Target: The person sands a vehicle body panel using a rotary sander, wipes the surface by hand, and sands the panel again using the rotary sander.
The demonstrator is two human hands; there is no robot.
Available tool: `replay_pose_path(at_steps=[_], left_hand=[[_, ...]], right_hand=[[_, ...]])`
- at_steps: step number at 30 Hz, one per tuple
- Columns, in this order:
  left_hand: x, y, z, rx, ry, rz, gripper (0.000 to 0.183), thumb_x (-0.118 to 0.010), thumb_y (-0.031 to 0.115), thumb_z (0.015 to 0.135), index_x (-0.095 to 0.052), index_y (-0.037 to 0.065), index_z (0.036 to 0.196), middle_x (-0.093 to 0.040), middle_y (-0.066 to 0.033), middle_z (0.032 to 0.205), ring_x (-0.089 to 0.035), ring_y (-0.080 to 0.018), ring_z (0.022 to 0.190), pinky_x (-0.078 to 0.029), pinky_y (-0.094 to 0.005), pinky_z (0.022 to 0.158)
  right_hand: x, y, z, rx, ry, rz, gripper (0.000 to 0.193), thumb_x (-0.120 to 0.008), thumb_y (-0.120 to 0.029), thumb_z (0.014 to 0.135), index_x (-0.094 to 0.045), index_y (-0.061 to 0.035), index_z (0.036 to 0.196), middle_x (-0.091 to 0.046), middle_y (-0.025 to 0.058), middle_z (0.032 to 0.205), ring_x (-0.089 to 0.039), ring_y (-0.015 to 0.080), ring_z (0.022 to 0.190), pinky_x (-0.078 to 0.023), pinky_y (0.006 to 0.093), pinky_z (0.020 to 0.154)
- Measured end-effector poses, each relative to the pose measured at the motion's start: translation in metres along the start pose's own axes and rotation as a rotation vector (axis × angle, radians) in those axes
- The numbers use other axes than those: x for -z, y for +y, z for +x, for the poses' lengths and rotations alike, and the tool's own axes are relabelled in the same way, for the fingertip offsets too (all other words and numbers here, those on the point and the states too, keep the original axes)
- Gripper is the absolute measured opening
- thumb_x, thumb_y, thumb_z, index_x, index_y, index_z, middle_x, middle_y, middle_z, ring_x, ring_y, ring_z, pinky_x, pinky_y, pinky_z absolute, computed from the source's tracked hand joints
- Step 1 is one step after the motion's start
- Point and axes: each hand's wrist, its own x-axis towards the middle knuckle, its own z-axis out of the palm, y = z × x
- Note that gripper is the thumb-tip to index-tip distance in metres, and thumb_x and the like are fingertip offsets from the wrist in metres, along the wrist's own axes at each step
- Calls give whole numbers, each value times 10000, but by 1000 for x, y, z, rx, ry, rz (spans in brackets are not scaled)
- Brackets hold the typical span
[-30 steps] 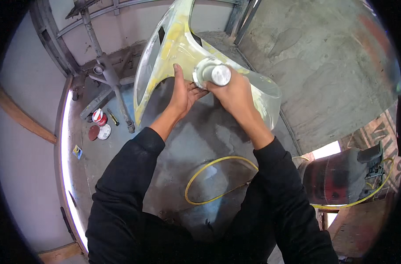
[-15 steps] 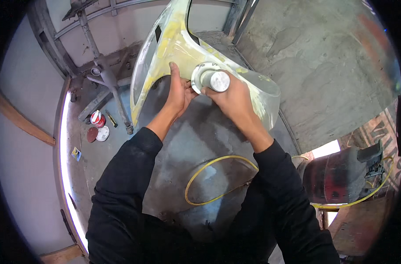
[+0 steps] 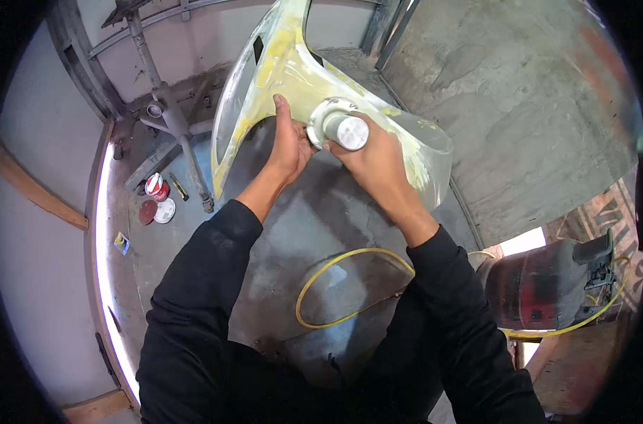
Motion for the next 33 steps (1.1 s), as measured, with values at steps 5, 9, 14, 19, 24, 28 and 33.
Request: replay_pose_path(at_steps=[5,9,14,19,24,28,33], left_hand=[[-9,-7,0,32,30,-21,1183,-125,891,861,-361,-100,1462,-489,-313,1412,-499,-385,1326,-348,-486,1154],[-3,-3,3,23,-14,-37,1206,-121,894,856,-307,-123,1477,-436,-323,1457,-470,-402,1352,-332,-495,1165],[-7,1,4,-75,-23,7,1173,-171,880,874,-364,-129,1440,-465,-290,1453,-493,-374,1333,-388,-471,1120],[-12,-8,5,34,29,-19,1165,-164,893,861,-347,-79,1476,-477,-278,1443,-498,-370,1328,-368,-477,1137],[5,-2,4,-16,-25,11,1157,-155,894,862,-357,-64,1479,-526,-245,1410,-537,-331,1285,-390,-456,1107],[-8,-5,4,-11,16,0,1143,-138,880,875,-387,-74,1453,-547,-236,1383,-542,-340,1269,-397,-455,1092],[0,-6,3,46,1,2,1108,-118,871,883,-343,-26,1492,-483,-260,1438,-521,-371,1292,-368,-496,1129]], right_hand=[[14,-6,28,-25,46,62,522,-830,-319,739,-678,-46,1157,-718,228,981,-684,414,940,-537,466,796],[11,8,22,16,89,11,516,-831,-314,740,-678,-47,1155,-718,225,973,-684,414,932,-534,473,796],[2,6,-1,23,25,-30,527,-830,-318,737,-677,-38,1156,-711,244,895,-689,435,856,-539,492,751],[13,2,29,15,71,31,521,-827,-317,739,-677,-42,1155,-711,243,895,-688,431,875,-538,485,763],[1,-3,3,-32,-38,-14,510,-819,-305,737,-680,-59,1162,-715,238,917,-685,432,892,-540,490,780],[3,-1,15,21,24,38,485,-806,-293,749,-680,-58,1155,-715,239,923,-686,428,902,-539,488,779],[5,-9,24,11,28,62,468,-806,-297,752,-682,-60,1136,-714,240,914,-687,426,899,-541,487,776]])
